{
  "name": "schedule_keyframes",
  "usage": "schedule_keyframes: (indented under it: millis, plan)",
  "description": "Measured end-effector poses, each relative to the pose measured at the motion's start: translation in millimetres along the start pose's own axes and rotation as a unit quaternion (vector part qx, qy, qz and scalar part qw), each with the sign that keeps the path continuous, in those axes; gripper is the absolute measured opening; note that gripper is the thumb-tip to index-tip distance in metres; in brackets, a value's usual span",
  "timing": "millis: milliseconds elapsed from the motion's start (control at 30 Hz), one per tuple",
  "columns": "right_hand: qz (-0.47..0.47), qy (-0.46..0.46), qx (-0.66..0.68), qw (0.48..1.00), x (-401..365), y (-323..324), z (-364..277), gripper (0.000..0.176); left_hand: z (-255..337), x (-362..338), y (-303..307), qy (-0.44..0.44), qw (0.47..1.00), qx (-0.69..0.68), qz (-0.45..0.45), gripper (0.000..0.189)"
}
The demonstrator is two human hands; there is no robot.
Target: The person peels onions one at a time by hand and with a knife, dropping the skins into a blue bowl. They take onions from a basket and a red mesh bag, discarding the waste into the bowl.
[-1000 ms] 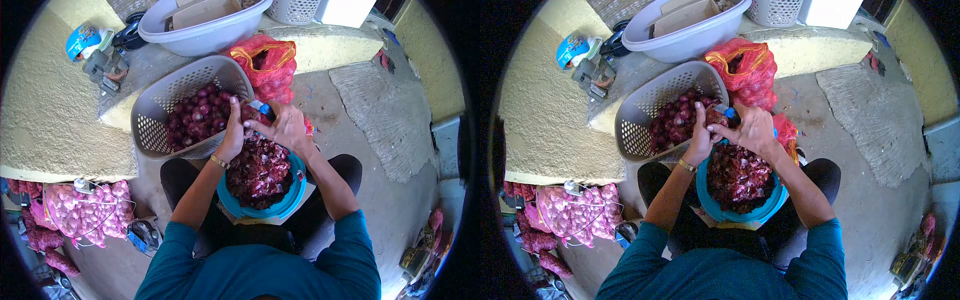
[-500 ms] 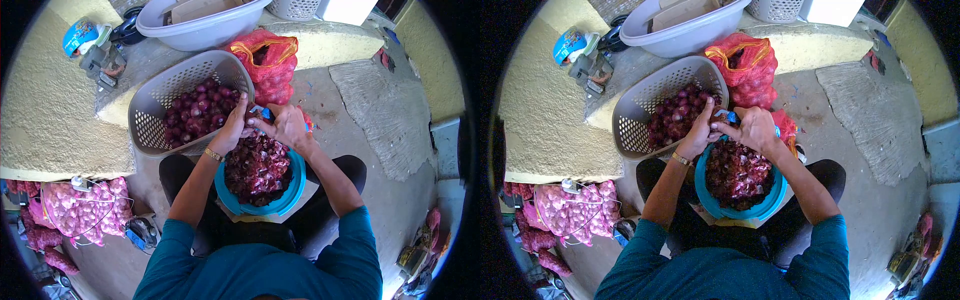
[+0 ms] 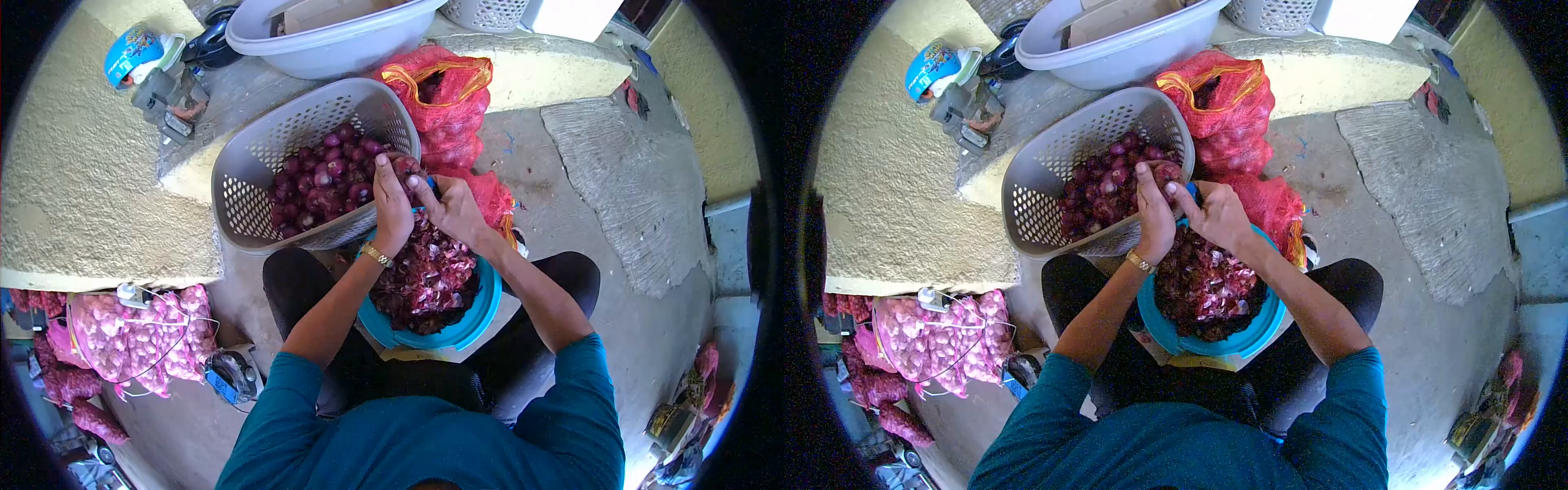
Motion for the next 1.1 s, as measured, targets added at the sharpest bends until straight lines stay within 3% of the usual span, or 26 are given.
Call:
schedule_keyframes:
  millis: [167,233,267,300,333,367,400,433,500,533,567,633,767,867,1000,1100]
  plan:
    - [0.020,0.039,-0.009,0.999,0,9,-12,0.051,3,-1,-7,-0.046,0.998,-0.016,-0.029,0.062]
    - [0.007,-0.014,0.046,0.999,1,10,-4,0.051,5,0,-10,-0.054,0.998,-0.010,-0.039,0.059]
    - [0.008,-0.014,0.046,0.999,1,14,-5,0.051,-10,4,-14,0.010,0.984,-0.170,-0.057,0.056]
    - [-0.008,-0.013,0.035,0.999,1,20,-11,0.051,-17,5,-21,0.073,0.940,-0.325,-0.073,0.053]
    - [-0.024,-0.013,0.023,0.999,2,23,-14,0.051,-14,7,-15,0.073,0.940,-0.324,-0.073,0.053]
    - [-0.023,-0.014,0.024,0.999,3,25,-12,0.051,-15,6,-17,0.138,0.884,-0.425,-0.138,0.049]
    - [-0.026,0.030,-0.089,0.995,3,25,-19,0.051,-12,1,-24,0.201,0.808,-0.516,-0.199,0.046]
    - [-0.030,0.076,-0.201,0.976,1,22,-28,0.052,-16,2,-22,0.202,0.807,-0.518,-0.198,0.046]
    - [-0.017,0.081,-0.175,0.981,1,16,-29,0.053,-29,8,-21,0.168,0.779,-0.547,-0.258,0.044]
    - [0.013,0.086,-0.172,0.981,2,12,-27,0.052,-33,12,-19,0.135,0.765,-0.583,-0.241,0.045]
    - [0.042,0.090,-0.169,0.981,1,10,-25,0.051,-41,12,-23,0.134,0.765,-0.582,-0.241,0.045]
    - [0.032,0.066,-0.115,0.991,2,0,-22,0.049,-20,15,-15,0.063,0.865,-0.491,-0.084,0.048]
    - [0.031,0.051,0.041,0.997,9,-17,-4,0.045,-4,10,-13,0.061,0.854,-0.516,-0.026,0.054]
    - [0.034,0.038,-0.047,0.998,4,0,-31,0.045,-1,8,-14,0.070,0.857,-0.508,-0.048,0.054]
    - [0.048,0.054,-0.022,0.997,10,3,-18,0.046,2,3,-15,0.077,0.860,-0.502,-0.048,0.054]
    - [0.036,0.038,-0.074,0.996,12,13,-23,0.047,4,1,-17,0.100,0.858,-0.492,-0.104,0.047]
Point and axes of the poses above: each hand's wrist, its own x-axis towards the middle knuckle, its own y-axis out of the back of the hand, z = x × y, the point moved 7 cm from there along x, towards the middle knuckle, and after that the axes turned 14 degrees about -z, right-handed, at the moved point
